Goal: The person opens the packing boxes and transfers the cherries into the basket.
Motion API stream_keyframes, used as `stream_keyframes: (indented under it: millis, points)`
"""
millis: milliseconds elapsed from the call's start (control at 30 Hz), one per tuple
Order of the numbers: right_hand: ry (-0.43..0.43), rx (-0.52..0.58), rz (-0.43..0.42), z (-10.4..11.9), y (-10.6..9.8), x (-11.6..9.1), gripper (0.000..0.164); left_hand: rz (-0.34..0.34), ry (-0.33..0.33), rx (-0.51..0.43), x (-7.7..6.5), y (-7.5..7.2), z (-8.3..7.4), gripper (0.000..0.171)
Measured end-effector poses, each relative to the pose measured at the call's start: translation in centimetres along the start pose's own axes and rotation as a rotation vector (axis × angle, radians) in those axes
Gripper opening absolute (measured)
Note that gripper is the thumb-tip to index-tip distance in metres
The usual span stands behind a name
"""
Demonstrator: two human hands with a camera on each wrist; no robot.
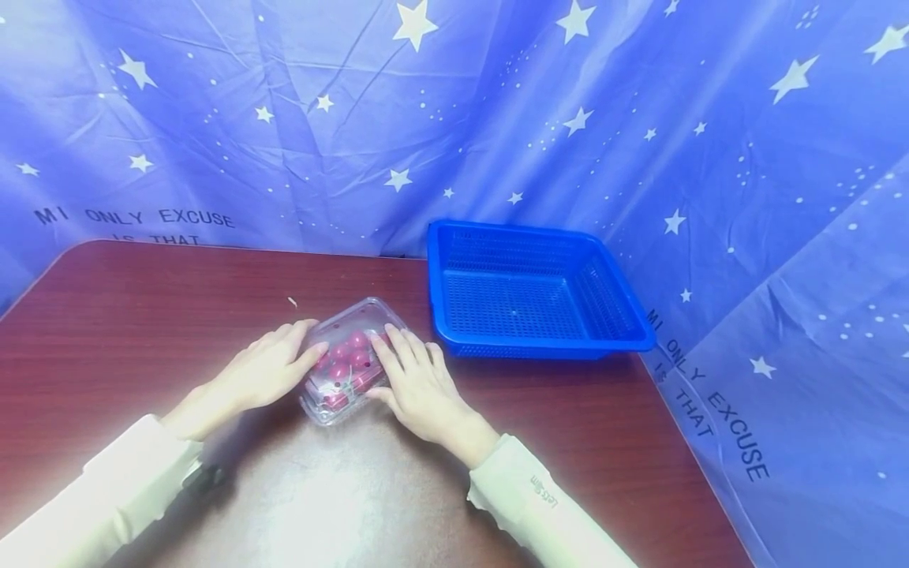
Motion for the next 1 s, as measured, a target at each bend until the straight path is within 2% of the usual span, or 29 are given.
stream_keyframes:
  millis: [133,300,633,767,900,1000]
  points:
    - [0.011,0.043,0.083,-0.3,0.1,0.1,0.068,0.048,-0.037,-0.007,-0.3,0.1,-0.1,0.062]
    - [0.048,0.107,0.186,-0.5,0.1,0.2,0.065,0.071,-0.089,-0.005,-0.7,-0.2,-0.4,0.064]
    - [0.077,0.165,0.176,-0.6,-0.4,0.3,0.061,0.071,-0.125,-0.01,-0.9,-0.4,-0.4,0.062]
    - [0.102,0.226,0.212,-0.7,-0.4,0.5,0.058,0.066,-0.139,-0.006,-1.0,-0.4,-0.4,0.061]
    - [0.168,0.303,0.245,-0.9,-0.3,0.9,0.055,0.031,-0.093,0.002,-1.1,0.0,-0.7,0.061]
    - [0.215,0.343,0.242,-1.0,0.0,1.2,0.051,-0.006,-0.002,-0.011,-1.1,0.5,-1.0,0.066]
Point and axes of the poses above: each hand's wrist, its own x-axis towards the middle knuckle, its own y-axis out of the palm, z = x × y, the point moved 6 cm from there along x, towards the middle knuckle, and after that the axes turned 14 degrees about y, right-handed, at the moved point
